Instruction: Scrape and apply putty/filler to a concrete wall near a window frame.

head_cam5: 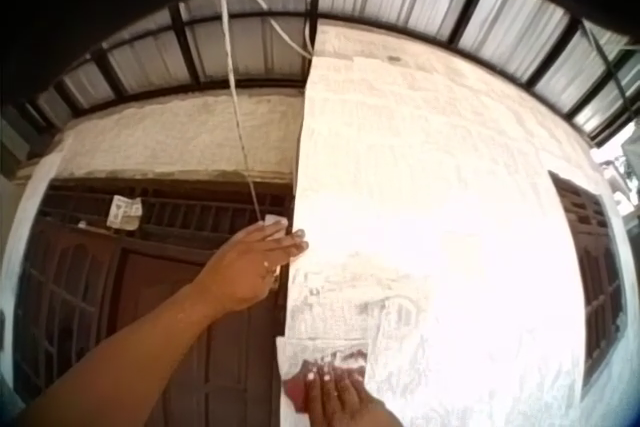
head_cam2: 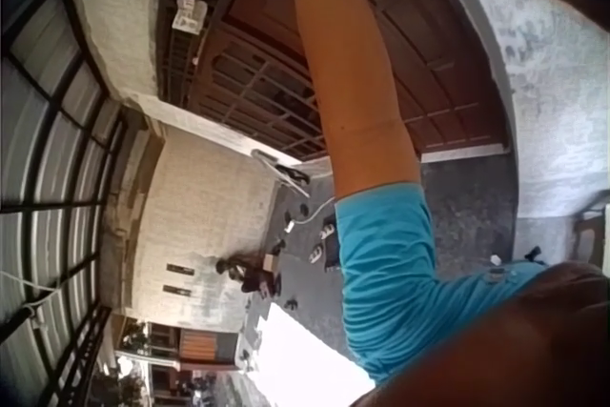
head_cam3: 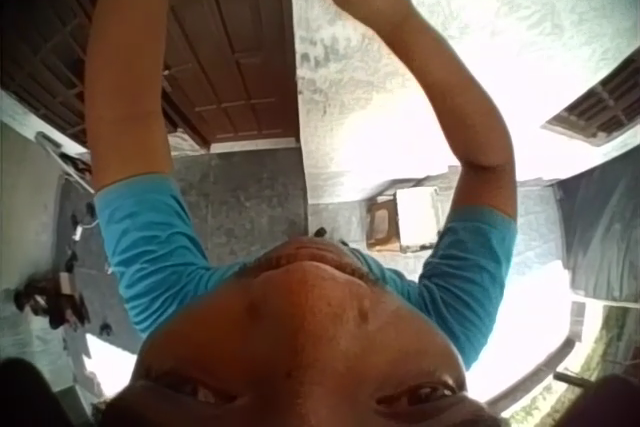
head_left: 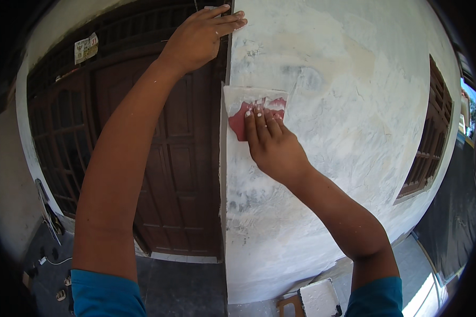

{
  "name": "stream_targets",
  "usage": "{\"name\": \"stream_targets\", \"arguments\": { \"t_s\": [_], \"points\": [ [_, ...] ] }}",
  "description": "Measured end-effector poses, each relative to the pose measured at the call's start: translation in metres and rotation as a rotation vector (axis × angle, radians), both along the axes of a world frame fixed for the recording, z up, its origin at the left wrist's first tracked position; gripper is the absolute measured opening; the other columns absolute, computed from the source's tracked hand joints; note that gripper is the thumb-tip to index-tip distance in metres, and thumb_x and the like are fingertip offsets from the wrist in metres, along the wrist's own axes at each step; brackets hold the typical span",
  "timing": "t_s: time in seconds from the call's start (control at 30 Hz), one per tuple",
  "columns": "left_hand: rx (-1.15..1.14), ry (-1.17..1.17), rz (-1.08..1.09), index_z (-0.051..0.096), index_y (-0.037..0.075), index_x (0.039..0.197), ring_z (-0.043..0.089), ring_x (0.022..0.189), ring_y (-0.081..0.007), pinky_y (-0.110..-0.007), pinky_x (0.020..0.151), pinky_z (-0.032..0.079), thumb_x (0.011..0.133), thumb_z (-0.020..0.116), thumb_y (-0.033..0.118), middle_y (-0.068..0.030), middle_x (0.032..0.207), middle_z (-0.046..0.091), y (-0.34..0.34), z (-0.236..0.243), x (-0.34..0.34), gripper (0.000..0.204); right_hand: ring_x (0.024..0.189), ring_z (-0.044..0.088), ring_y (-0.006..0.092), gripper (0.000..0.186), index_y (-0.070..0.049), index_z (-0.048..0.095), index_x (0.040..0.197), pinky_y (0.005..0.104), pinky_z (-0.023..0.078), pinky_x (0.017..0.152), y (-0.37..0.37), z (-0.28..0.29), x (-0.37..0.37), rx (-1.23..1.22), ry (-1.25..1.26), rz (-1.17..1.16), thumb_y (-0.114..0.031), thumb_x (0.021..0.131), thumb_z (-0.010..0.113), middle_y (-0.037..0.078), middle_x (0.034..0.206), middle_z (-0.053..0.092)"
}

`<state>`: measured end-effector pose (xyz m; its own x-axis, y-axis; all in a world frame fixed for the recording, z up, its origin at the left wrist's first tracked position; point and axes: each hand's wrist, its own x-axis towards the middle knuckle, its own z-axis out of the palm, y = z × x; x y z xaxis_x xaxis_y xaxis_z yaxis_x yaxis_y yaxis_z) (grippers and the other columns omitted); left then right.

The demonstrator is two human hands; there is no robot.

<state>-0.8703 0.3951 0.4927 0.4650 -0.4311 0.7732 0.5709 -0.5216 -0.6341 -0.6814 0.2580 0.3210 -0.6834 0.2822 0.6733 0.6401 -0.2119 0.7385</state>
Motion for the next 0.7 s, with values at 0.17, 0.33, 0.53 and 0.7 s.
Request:
{"name": "stream_targets", "arguments": {
  "t_s": [0.17,0.33,0.53,0.7],
  "points": [
    [-0.137,0.144,-0.085,0.061,0.005,0.132,0.044,0.137,-0.0322,-0.043,0.117,0.030,0.084,0.050,-0.002,-0.0099,0.142,0.056,-0.012,0.005,-0.005,0.049,0.098,0.071,0.0312,0.030,0.006,0.063,0.111,0.0401,0.059,0.085,-0.058,-0.060,-0.027,-0.433,0.239,0.109,-0.005,0.083,0.062,0.021,0.103,0.071],
    [-0.198,0.129,-0.093,0.061,0.006,0.132,0.043,0.138,-0.0322,-0.043,0.118,0.030,0.086,0.050,0.000,-0.0096,0.142,0.056,-0.018,0.006,-0.009,0.048,0.090,0.070,0.0271,0.013,0.001,0.061,0.094,0.0359,0.058,0.073,-0.047,0.072,-0.015,0.010,0.342,0.158,-0.004,0.082,0.058,0.016,0.098,0.070],
    [-0.189,0.133,-0.130,0.060,0.006,0.133,0.043,0.138,-0.0325,-0.043,0.118,0.029,0.086,0.051,0.001,-0.0093,0.143,0.055,-0.013,0.004,-0.003,0.047,0.100,0.070,0.0368,0.037,0.013,0.065,0.111,0.0471,0.058,0.088,-0.015,-0.057,0.001,-0.173,-0.046,0.040,-0.009,0.081,0.062,0.027,0.103,0.070],
    [0.207,0.254,-0.368,0.060,0.005,0.132,0.044,0.137,-0.0334,-0.045,0.117,0.030,0.087,0.051,0.002,-0.0099,0.142,0.056,0.001,0.006,-0.007,0.046,0.089,0.071,0.0310,0.016,0.001,0.063,0.096,0.0403,0.059,0.070,-0.066,-0.027,-0.023,-0.614,0.500,0.137,-0.007,0.082,0.060,0.015,0.092,0.070]
  ]
}}
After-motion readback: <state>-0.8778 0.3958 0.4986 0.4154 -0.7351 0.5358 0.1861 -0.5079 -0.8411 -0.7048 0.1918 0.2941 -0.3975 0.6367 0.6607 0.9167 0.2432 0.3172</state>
